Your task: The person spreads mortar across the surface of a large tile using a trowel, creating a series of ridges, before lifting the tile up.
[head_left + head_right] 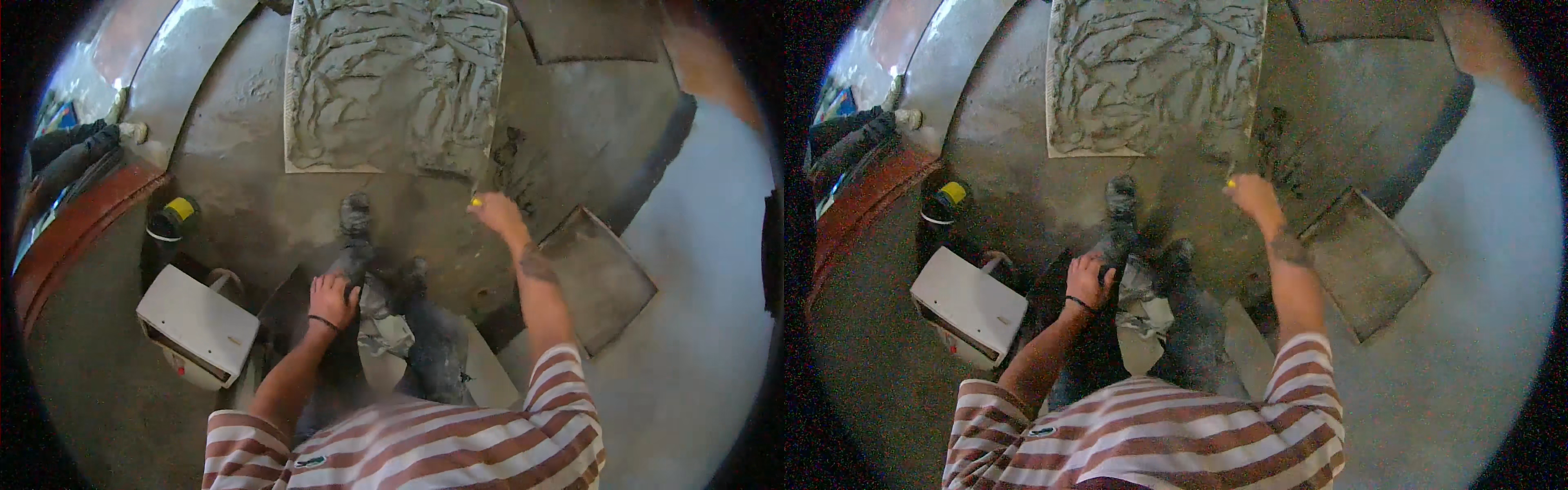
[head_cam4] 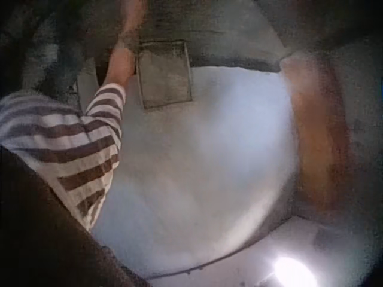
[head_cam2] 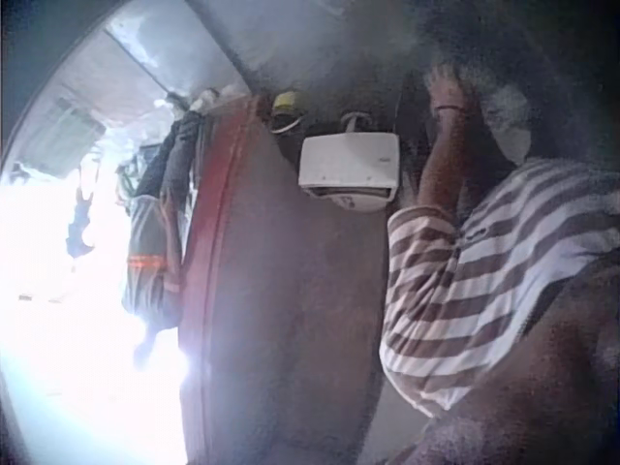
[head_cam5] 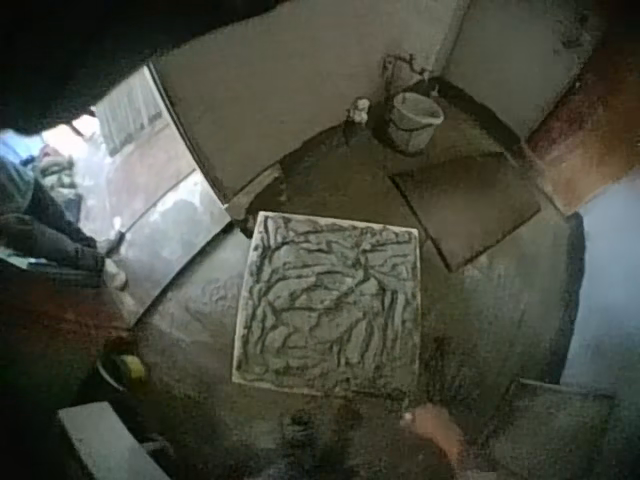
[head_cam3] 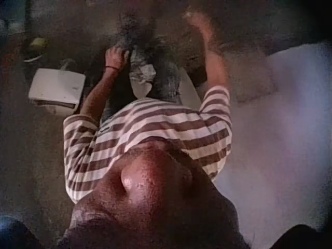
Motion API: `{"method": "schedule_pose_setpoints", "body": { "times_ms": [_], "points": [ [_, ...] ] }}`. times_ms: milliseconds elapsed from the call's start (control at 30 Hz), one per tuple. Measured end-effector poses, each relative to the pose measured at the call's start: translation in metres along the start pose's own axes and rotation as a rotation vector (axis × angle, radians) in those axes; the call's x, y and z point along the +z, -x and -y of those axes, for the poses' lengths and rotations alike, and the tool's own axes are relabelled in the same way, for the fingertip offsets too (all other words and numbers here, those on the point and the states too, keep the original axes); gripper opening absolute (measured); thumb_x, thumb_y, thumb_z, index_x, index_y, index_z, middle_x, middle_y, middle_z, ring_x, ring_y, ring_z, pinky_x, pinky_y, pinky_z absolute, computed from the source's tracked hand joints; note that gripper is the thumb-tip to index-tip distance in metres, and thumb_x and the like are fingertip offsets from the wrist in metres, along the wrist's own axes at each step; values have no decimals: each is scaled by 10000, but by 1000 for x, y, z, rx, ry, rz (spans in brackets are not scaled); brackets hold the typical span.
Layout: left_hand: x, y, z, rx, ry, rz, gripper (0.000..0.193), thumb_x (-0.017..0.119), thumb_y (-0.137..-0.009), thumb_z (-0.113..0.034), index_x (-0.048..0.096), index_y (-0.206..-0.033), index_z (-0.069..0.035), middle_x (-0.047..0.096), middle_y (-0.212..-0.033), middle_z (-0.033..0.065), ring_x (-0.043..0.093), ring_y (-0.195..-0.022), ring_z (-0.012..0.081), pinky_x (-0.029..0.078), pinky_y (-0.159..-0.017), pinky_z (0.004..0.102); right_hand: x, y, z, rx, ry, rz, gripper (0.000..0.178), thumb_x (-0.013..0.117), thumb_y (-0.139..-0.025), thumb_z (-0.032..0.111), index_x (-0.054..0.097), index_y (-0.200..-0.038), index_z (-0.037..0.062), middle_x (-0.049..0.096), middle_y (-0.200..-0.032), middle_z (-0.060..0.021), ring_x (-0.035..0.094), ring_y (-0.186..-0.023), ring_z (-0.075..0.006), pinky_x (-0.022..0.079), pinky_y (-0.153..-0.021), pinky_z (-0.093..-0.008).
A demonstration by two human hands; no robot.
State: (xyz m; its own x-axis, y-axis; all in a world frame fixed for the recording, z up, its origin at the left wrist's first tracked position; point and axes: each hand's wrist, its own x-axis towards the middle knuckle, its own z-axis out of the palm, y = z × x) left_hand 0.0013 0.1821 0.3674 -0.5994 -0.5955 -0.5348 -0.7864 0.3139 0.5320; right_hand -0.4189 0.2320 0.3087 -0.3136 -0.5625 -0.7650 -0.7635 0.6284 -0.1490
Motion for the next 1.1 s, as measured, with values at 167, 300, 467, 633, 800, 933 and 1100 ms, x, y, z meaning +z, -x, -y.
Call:
{"method": "schedule_pose_setpoints", "body": {
  "times_ms": [167,300,467,633,800,933,1100],
  "points": [
    [-9,-5,5,-30,-1,-60,311,634,-806,-270,593,-1007,-36,545,-1168,142,493,-1068,355,353,-967,511,-73,-29,14,-31,272,77,386,620,-818,391,632,-1060,91,649,-984,-166,612,-923,-357,494,-789,-456],
    [-18,-8,0,-33,-20,-157,264,647,-806,-204,573,-990,-30,553,-1133,167,508,-1013,358,398,-885,439,-58,-1,18,-28,218,123,371,626,-815,385,639,-1045,94,648,-993,-155,607,-942,-348,491,-801,-450],
    [-21,-24,-2,-70,18,-271,279,665,-796,-205,568,-981,-20,559,-1110,166,516,-988,357,413,-844,424,-87,-31,19,41,288,132,350,622,-815,373,645,-1025,94,645,-996,-159,607,-939,-345,486,-808,-452],
    [-16,2,-14,-188,0,-271,324,664,-797,-235,565,-1024,-26,552,-1136,171,512,-1012,356,414,-860,434,-104,-16,26,-30,330,149,331,607,-814,360,652,-996,88,644,-998,-169,612,-936,-350,490,-805,-450],
    [-4,8,-29,-282,20,-253,381,652,-807,-295,556,-1081,-48,524,-1194,180,486,-1080,383,380,-921,472,-115,-64,39,-189,503,189,314,605,-803,321,663,-953,52,656,-954,-183,638,-879,-358,520,-751,-437],
    [-12,16,-63,-343,-53,-169,494,646,-799,-373,532,-1159,-55,473,-1271,186,453,-1132,397,337,-969,504,-147,-96,49,-223,484,87,280,583,-818,294,676,-905,45,669,-879,-173,646,-835,-363,521,-743,-448],
    [12,27,-57,-446,-5,-170,537,643,-788,-413,530,-1175,-57,463,-1278,184,437,-1149,396,329,-977,513,-120,-54,59,-239,409,30,295,600,-814,311,671,-916,44,665,-902,-174,644,-853,-346,516,-732,-448]
  ]
}}
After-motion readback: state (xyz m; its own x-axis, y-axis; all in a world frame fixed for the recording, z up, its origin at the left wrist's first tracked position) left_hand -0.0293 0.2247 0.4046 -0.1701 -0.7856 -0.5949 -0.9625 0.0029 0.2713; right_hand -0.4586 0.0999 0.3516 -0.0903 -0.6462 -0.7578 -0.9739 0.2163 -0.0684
